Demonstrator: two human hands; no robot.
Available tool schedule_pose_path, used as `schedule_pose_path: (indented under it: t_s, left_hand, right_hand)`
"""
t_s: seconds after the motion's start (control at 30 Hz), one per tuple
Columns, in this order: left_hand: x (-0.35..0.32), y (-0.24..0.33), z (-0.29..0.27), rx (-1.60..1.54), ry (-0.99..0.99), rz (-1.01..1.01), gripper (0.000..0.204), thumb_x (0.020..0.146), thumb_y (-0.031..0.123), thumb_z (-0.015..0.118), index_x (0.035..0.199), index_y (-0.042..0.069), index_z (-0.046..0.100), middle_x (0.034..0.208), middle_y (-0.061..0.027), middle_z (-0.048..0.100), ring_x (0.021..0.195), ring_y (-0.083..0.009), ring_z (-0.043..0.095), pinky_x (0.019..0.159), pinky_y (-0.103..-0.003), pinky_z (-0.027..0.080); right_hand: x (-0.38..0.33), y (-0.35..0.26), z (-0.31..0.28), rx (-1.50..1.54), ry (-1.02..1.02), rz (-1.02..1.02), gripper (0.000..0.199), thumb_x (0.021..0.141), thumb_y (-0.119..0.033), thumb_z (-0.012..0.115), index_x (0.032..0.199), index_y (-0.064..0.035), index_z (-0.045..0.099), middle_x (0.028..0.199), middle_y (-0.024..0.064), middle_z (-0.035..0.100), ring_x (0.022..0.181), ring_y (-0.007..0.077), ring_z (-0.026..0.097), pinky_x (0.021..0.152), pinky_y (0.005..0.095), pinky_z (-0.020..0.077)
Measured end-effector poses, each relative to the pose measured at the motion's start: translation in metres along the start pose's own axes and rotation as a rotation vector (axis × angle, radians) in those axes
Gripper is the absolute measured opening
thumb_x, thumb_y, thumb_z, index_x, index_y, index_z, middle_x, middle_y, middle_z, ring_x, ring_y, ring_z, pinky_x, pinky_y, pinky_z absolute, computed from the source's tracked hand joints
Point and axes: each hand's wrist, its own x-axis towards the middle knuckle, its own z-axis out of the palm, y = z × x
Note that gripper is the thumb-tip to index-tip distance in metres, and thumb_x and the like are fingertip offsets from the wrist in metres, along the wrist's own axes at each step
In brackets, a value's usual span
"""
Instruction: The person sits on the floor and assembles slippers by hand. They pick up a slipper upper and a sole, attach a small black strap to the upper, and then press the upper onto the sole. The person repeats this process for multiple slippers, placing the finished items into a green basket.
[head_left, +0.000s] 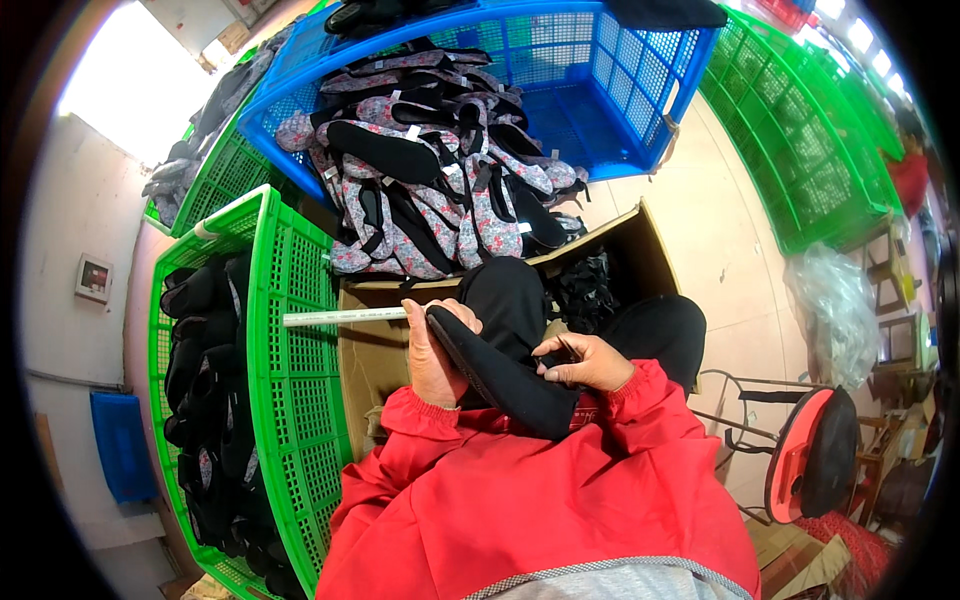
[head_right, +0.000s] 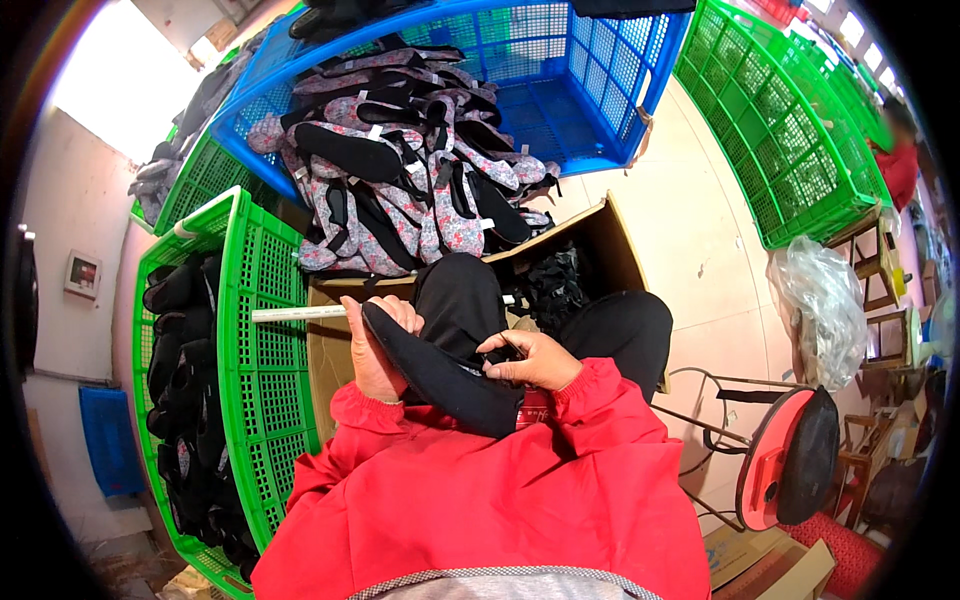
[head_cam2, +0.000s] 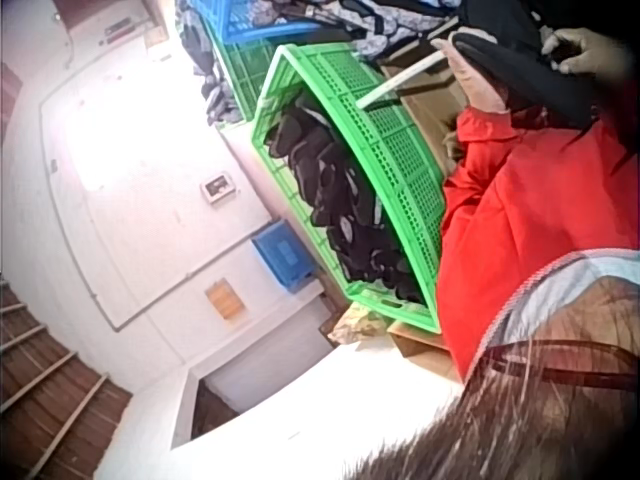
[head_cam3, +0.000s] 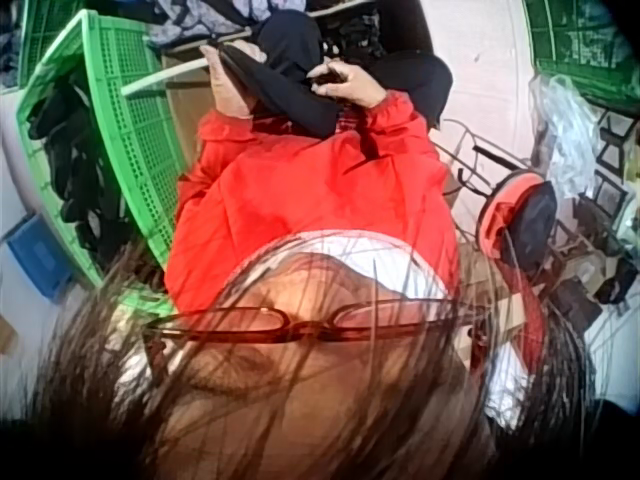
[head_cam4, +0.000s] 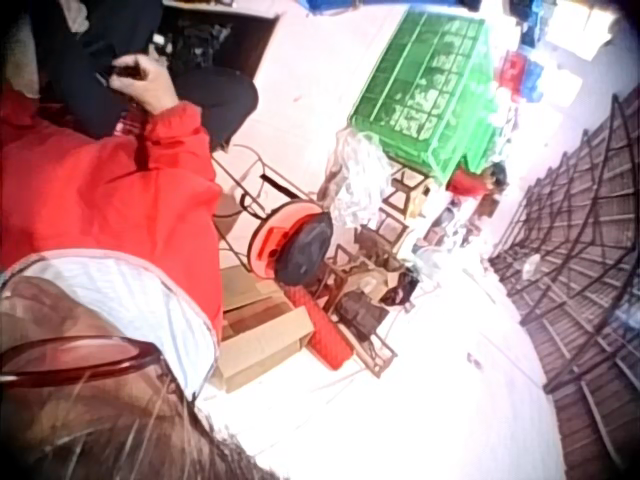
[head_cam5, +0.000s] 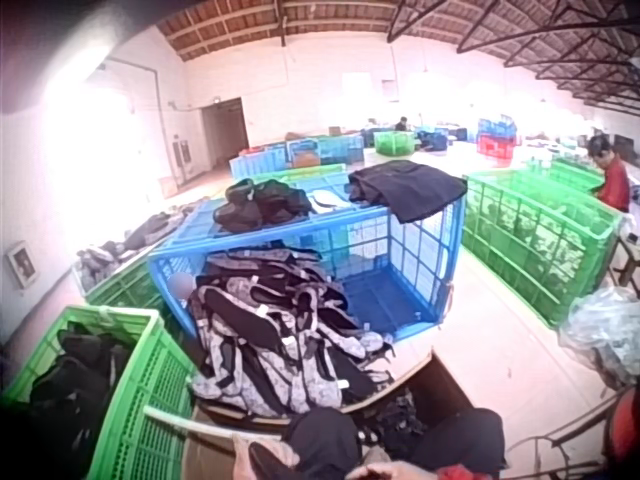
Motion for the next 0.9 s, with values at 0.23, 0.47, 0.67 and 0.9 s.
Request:
schedule_pose_path:
  t_s: [0.23, 0.47, 0.67, 0.9]
  left_hand:
    - [0.006, -0.014, -0.015, -0.24, -0.262, 0.009, 0.062, 0.104, 0.052, 0.027, 0.064, 0.008, 0.045, 0.054, -0.0027, 0.04, 0.053, -0.0155, 0.039, 0.054, -0.029, 0.033]
    - [0.009, -0.002, -0.018, 0.083, 0.003, -0.019, 0.045, 0.105, 0.044, 0.032, 0.106, 0.005, 0.055, 0.099, -0.0094, 0.061, 0.084, -0.0197, 0.059, 0.075, -0.031, 0.048]
    - [0.007, 0.004, -0.03, 0.053, 0.2, 0.122, 0.032, 0.103, 0.033, 0.044, 0.12, 0.006, 0.053, 0.12, -0.0075, 0.054, 0.114, -0.019, 0.049, 0.101, -0.037, 0.039]
    - [-0.015, 0.014, 0.014, -0.011, -0.099, -0.031, 0.029, 0.099, 0.02, 0.051, 0.119, -0.001, 0.052, 0.113, -0.0143, 0.06, 0.108, -0.0236, 0.058, 0.098, -0.037, 0.045]
  right_hand:
    - [0.012, -0.002, 0.021, -0.232, -0.087, -0.163, 0.034, 0.081, -0.013, 0.079, 0.11, -0.0029, 0.063, 0.098, -0.0028, 0.064, 0.089, 0.0067, 0.055, 0.08, 0.0227, 0.0443]
    - [0.014, 0.009, 0.02, -0.127, 0.134, -0.172, 0.015, 0.085, -0.007, 0.072, 0.084, -0.0042, 0.057, 0.075, -0.0037, 0.054, 0.067, 0.0032, 0.049, 0.06, 0.021, 0.0409]
    - [0.02, 0.009, 0.01, -0.045, 0.519, -0.301, 0.01, 0.086, -0.001, 0.067, 0.09, -0.0049, 0.059, 0.081, -0.0039, 0.057, 0.071, 0.0035, 0.051, 0.065, 0.0201, 0.0427]
    - [0.029, 0.025, 0.01, -0.105, 0.661, -0.401, 0.009, 0.084, 0.0, 0.065, 0.088, -0.0049, 0.059, 0.08, -0.0039, 0.058, 0.07, 0.0033, 0.051, 0.064, 0.0198, 0.042]
